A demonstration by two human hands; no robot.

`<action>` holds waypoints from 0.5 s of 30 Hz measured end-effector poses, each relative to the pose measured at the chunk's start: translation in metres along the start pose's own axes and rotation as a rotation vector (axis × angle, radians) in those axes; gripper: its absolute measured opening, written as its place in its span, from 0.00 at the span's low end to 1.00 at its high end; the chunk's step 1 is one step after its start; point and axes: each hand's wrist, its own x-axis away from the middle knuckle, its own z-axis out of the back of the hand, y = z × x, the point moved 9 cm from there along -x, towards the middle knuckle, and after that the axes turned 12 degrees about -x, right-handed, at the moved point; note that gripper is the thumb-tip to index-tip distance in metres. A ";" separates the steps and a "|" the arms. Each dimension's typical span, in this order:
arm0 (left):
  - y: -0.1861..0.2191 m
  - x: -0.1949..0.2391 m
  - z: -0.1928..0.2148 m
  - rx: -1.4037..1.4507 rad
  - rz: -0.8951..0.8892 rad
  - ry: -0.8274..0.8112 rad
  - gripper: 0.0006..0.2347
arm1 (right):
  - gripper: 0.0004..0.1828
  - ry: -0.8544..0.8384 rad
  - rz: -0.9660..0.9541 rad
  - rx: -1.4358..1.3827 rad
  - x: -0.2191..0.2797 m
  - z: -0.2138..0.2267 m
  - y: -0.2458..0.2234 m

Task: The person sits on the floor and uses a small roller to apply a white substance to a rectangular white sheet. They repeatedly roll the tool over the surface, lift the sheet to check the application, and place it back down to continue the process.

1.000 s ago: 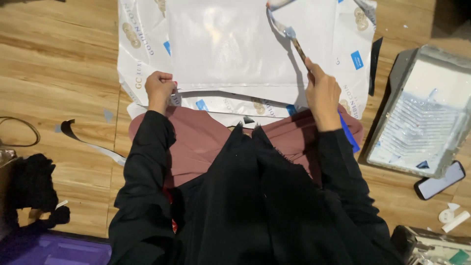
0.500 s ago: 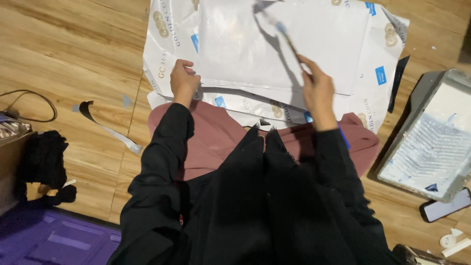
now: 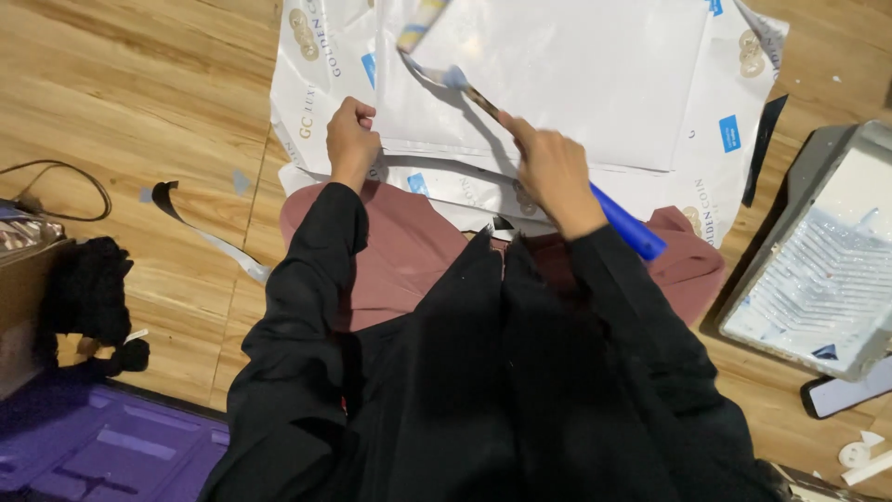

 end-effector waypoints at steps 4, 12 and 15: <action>0.001 0.006 0.002 -0.021 0.011 -0.033 0.13 | 0.13 0.005 0.008 -0.033 0.011 0.020 -0.005; 0.067 -0.031 0.024 -0.156 -0.167 -0.027 0.24 | 0.18 0.176 -0.390 -0.415 0.193 0.126 0.076; 0.110 -0.076 0.032 -0.356 -0.325 0.081 0.25 | 0.21 0.447 -0.643 -0.264 0.287 0.129 0.158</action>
